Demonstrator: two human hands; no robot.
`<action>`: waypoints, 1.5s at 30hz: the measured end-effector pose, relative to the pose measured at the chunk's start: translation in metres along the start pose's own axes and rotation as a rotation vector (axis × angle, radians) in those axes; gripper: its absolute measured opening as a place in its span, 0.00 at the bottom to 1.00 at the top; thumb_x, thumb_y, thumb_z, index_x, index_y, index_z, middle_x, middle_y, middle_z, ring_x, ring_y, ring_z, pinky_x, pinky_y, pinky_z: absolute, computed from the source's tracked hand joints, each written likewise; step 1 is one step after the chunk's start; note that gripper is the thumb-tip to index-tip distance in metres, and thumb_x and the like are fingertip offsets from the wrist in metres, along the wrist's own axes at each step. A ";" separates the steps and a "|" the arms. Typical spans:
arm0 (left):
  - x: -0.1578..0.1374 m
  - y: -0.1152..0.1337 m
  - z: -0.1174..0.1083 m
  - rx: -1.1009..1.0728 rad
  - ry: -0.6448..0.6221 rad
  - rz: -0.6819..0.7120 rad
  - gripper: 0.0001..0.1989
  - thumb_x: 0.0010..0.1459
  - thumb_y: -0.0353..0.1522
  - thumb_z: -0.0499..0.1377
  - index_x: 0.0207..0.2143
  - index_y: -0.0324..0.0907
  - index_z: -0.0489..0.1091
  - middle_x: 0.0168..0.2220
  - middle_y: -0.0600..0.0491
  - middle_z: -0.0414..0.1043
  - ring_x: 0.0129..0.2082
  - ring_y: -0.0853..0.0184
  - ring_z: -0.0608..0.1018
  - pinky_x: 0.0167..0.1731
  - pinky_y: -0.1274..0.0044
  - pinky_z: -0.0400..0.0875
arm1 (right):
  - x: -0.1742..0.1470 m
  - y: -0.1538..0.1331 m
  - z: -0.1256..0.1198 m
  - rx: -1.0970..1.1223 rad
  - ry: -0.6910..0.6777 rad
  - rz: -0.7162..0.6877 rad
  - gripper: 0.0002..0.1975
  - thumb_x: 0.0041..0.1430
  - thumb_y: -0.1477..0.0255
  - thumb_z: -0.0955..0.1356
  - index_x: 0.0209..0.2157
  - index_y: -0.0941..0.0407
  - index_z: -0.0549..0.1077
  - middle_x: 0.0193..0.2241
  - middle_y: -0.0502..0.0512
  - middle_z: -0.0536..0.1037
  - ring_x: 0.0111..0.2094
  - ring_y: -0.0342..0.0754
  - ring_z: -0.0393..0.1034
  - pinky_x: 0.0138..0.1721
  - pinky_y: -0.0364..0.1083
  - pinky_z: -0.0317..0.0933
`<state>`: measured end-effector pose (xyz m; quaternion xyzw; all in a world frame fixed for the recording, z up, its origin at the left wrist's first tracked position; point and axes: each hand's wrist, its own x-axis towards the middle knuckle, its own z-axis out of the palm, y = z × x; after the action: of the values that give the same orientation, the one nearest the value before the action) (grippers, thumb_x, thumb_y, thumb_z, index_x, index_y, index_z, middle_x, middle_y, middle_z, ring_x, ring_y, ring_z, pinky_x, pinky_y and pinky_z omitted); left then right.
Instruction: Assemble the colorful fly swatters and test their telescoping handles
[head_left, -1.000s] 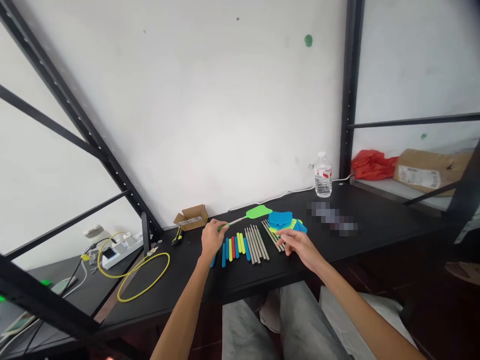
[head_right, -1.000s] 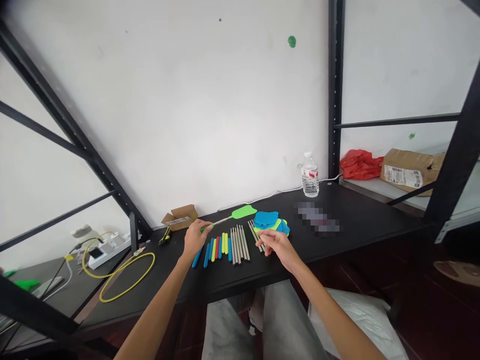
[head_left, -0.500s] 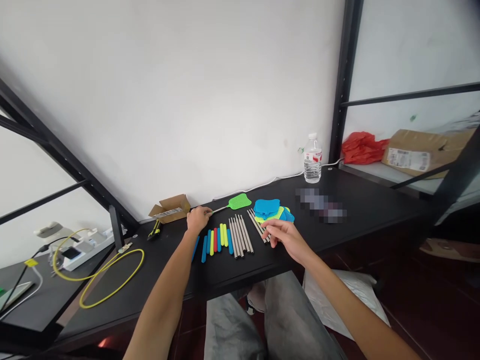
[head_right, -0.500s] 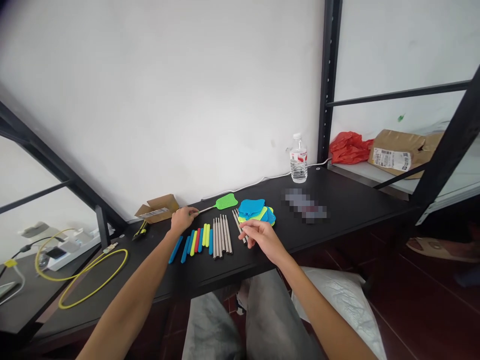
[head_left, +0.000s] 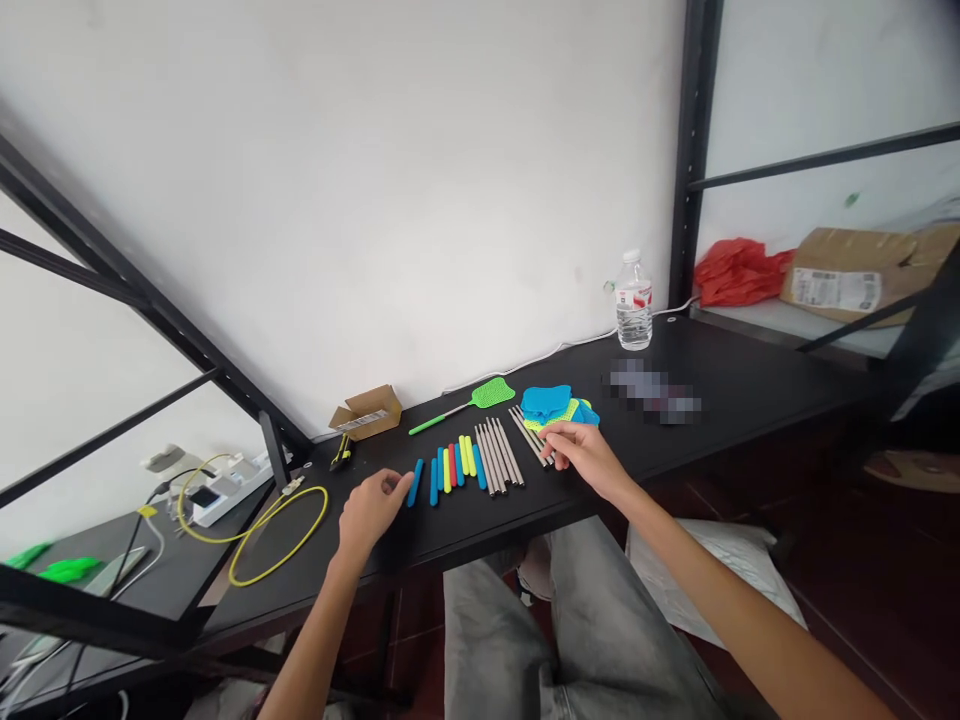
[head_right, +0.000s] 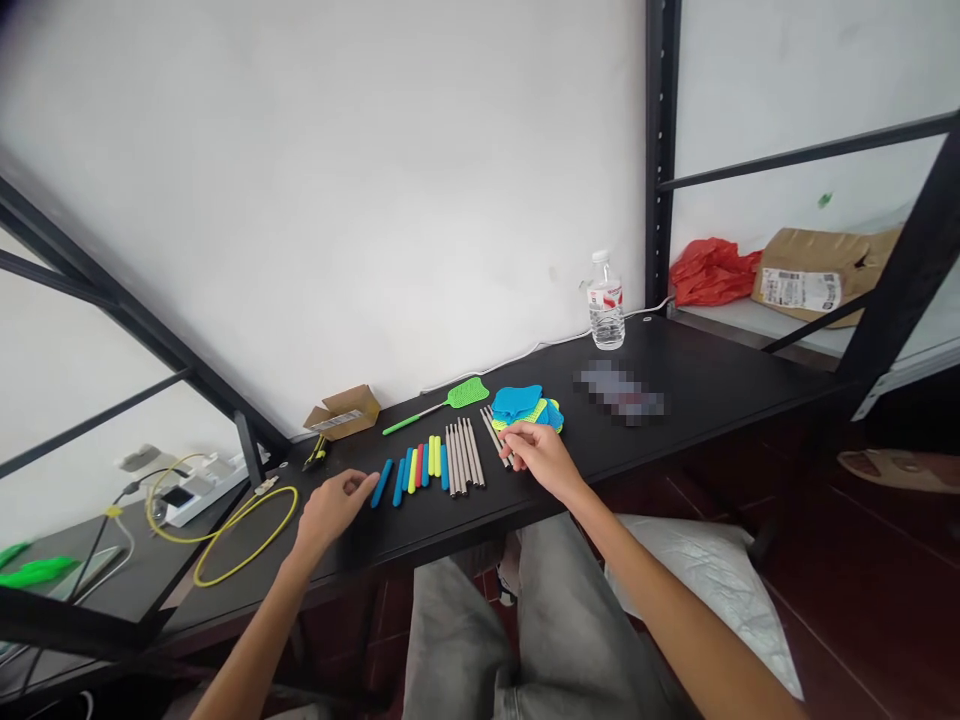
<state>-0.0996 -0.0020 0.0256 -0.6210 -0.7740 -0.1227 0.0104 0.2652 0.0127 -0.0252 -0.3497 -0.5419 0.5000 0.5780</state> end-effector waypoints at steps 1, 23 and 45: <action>-0.008 0.000 0.001 0.013 -0.024 -0.016 0.23 0.56 0.55 0.51 0.37 0.51 0.75 0.34 0.51 0.77 0.34 0.56 0.78 0.28 0.74 0.62 | -0.001 0.000 0.001 -0.044 0.046 -0.008 0.14 0.55 0.61 0.68 0.35 0.57 0.78 0.25 0.54 0.78 0.20 0.43 0.65 0.22 0.43 0.59; -0.041 0.004 0.020 -0.293 0.109 -0.220 0.11 0.55 0.42 0.53 0.33 0.48 0.71 0.34 0.52 0.78 0.37 0.54 0.77 0.31 0.73 0.63 | -0.015 -0.026 0.026 -1.469 0.051 0.034 0.08 0.60 0.70 0.65 0.33 0.54 0.77 0.30 0.60 0.78 0.31 0.53 0.72 0.29 0.46 0.54; -0.043 0.000 0.022 -0.352 0.129 -0.203 0.11 0.54 0.42 0.53 0.33 0.48 0.71 0.30 0.53 0.76 0.33 0.57 0.76 0.27 0.75 0.58 | -0.016 -0.043 0.048 -1.721 -0.025 0.029 0.11 0.60 0.73 0.63 0.29 0.58 0.76 0.29 0.64 0.77 0.32 0.57 0.74 0.31 0.48 0.57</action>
<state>-0.0865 -0.0391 -0.0034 -0.5231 -0.7969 -0.2961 -0.0610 0.2288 -0.0206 0.0192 -0.6675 -0.7342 -0.0737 0.0993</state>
